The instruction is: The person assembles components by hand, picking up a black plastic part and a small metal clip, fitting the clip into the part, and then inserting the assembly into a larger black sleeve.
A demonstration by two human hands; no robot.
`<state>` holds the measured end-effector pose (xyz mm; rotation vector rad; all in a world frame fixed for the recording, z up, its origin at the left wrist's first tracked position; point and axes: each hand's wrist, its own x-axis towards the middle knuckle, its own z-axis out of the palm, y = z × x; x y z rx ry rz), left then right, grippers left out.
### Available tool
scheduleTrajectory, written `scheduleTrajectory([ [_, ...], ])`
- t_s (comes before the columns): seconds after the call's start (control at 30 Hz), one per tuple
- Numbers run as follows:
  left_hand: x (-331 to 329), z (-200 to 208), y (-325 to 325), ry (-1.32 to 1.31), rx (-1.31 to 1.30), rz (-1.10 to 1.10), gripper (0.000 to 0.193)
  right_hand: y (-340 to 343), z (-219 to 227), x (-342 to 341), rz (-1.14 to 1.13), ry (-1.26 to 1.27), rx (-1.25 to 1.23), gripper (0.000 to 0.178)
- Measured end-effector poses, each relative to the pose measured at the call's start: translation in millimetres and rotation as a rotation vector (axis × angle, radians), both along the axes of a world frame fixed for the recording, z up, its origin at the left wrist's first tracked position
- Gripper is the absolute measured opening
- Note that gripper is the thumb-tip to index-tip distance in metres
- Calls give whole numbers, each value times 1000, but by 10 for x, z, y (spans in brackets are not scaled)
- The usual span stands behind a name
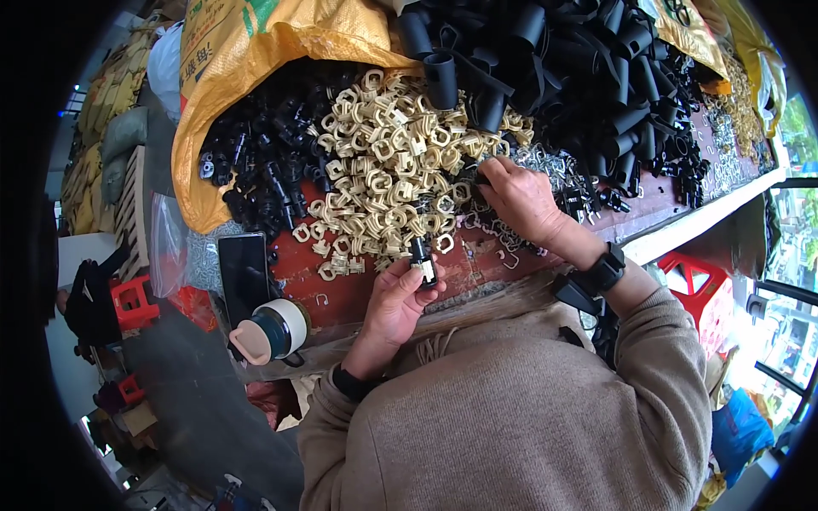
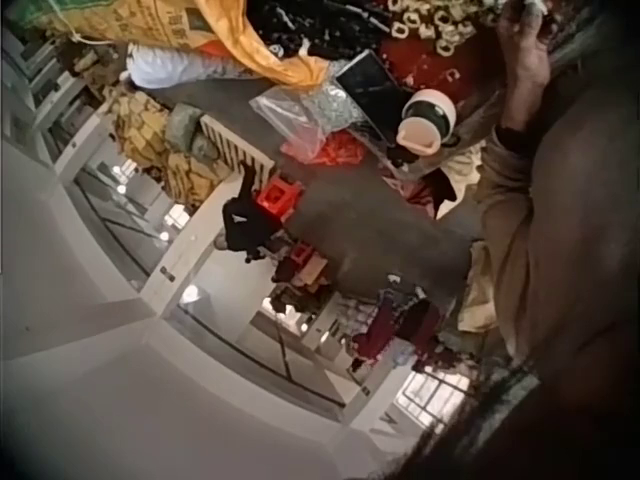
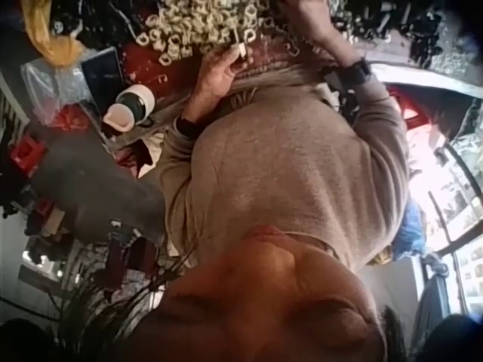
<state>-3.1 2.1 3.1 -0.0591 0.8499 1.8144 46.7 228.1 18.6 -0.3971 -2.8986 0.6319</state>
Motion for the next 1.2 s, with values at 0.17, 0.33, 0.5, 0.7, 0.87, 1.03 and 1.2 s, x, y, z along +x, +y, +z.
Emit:
scheduleTrajectory([
  [0.17, -3, -6, -31, 22, 11, 14, 29, -8, 29, -13, 9, -26, -30, 17],
  [0.33, -3, -15, -38, 32, 22, 14, 30, 50, 19, 85, 74, 106, -65, 16],
  [0.5, -10, -1, -44, 30, -3, 18, 30, 13, 93, 119, 9, 127, -734, 13],
  [0.7, -5, 98, 15, 54, -36, 16, 28, -61, 129, 158, 93, 55, -1383, 22],
  [0.87, -6, 154, 45, 73, -54, 1, 26, -322, 245, 132, 160, -36, -1541, 22],
  [1.03, -8, 116, 38, 49, -40, -18, 28, -460, 294, 108, 239, -45, -1516, 21],
  [1.2, 8, 42, 14, 39, -40, 10, 28, -509, 235, 126, 302, 88, -1073, 21],
])
